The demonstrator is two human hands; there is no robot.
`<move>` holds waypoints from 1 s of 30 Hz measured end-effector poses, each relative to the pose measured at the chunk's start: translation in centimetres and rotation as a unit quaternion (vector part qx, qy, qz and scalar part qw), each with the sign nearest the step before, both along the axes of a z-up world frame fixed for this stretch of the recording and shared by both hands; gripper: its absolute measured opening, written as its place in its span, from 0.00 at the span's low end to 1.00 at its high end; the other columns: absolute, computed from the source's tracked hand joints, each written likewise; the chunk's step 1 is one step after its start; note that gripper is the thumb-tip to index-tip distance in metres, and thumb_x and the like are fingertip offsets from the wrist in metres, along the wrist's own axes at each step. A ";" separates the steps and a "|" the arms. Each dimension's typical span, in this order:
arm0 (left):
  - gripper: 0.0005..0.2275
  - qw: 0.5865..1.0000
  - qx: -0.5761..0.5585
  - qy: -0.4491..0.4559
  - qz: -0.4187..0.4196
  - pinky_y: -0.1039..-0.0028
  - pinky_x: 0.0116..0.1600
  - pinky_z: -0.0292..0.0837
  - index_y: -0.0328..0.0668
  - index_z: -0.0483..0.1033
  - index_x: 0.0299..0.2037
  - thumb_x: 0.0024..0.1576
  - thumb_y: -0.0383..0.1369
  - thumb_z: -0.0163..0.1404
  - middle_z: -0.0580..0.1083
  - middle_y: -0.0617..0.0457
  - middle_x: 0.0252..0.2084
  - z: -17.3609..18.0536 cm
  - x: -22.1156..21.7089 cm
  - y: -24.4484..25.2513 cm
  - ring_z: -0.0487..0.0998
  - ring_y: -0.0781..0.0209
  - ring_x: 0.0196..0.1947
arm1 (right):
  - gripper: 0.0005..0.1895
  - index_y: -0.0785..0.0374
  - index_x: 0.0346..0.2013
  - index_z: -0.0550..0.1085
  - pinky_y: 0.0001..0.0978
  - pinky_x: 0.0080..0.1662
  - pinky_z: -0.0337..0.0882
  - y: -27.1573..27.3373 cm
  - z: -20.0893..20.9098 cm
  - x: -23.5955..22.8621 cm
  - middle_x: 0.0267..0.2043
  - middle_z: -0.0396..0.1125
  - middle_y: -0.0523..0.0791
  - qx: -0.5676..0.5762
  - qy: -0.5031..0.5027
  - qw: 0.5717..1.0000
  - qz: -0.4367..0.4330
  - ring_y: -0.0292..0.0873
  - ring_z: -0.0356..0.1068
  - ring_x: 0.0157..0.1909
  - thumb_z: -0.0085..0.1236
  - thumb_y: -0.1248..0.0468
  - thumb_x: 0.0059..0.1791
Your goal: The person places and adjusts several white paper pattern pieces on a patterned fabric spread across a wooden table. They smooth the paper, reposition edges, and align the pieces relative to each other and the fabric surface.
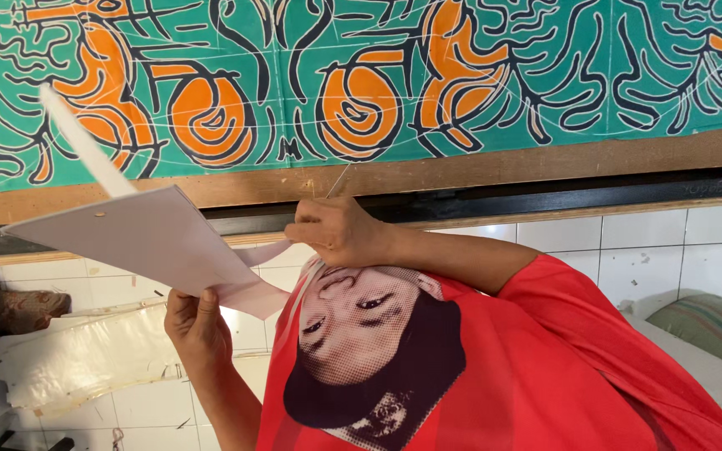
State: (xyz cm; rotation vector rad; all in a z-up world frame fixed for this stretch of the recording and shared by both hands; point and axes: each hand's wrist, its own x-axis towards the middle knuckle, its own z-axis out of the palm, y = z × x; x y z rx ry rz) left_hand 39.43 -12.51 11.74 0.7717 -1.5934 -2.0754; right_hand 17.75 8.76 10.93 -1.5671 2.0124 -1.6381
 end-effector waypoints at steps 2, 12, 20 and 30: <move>0.07 1.000 0.005 0.014 -0.002 0.72 0.65 0.67 0.31 0.75 0.54 0.67 0.24 0.53 0.76 0.50 0.52 0.7 -0.3 0.0 0.74 0.64 0.53 | 0.13 0.63 0.41 0.76 0.34 0.33 0.70 -0.3 -0.4 0.1 0.35 0.65 0.45 -0.008 0.005 1.000 0.022 0.43 0.72 0.34 0.57 0.77 0.43; 0.08 0.992 0.018 0.098 0.071 0.69 0.65 0.72 0.34 0.76 0.53 0.65 0.23 0.58 0.78 0.49 0.50 3.1 -0.3 -0.5 0.78 0.62 0.51 | 0.08 0.62 0.40 0.76 0.36 0.33 0.71 -1.7 -2.6 0.8 0.35 0.66 0.46 0.039 -0.037 0.994 0.091 0.45 0.72 0.33 0.58 0.72 0.47; 0.06 0.976 -0.092 0.098 0.169 0.83 0.54 0.74 0.35 0.75 0.50 0.68 0.25 0.59 0.78 0.53 0.46 2.7 2.3 -1.6 0.76 0.70 0.43 | 0.08 0.62 0.40 0.78 0.37 0.32 0.70 -1.8 -4.7 0.3 0.32 0.66 0.45 0.075 -0.071 0.990 0.094 0.45 0.70 0.29 0.62 0.61 0.50; 0.15 0.935 -0.237 0.031 0.262 0.79 0.61 0.80 0.42 0.70 0.48 0.60 0.39 0.61 0.77 0.58 0.43 7.4 3.2 -1.2 0.79 0.72 0.46 | 0.10 0.61 0.29 0.72 0.39 0.32 0.70 1.3 -10.8 -2.9 0.32 0.62 0.45 0.157 0.101 0.982 -0.034 0.46 0.71 0.32 0.66 0.62 0.48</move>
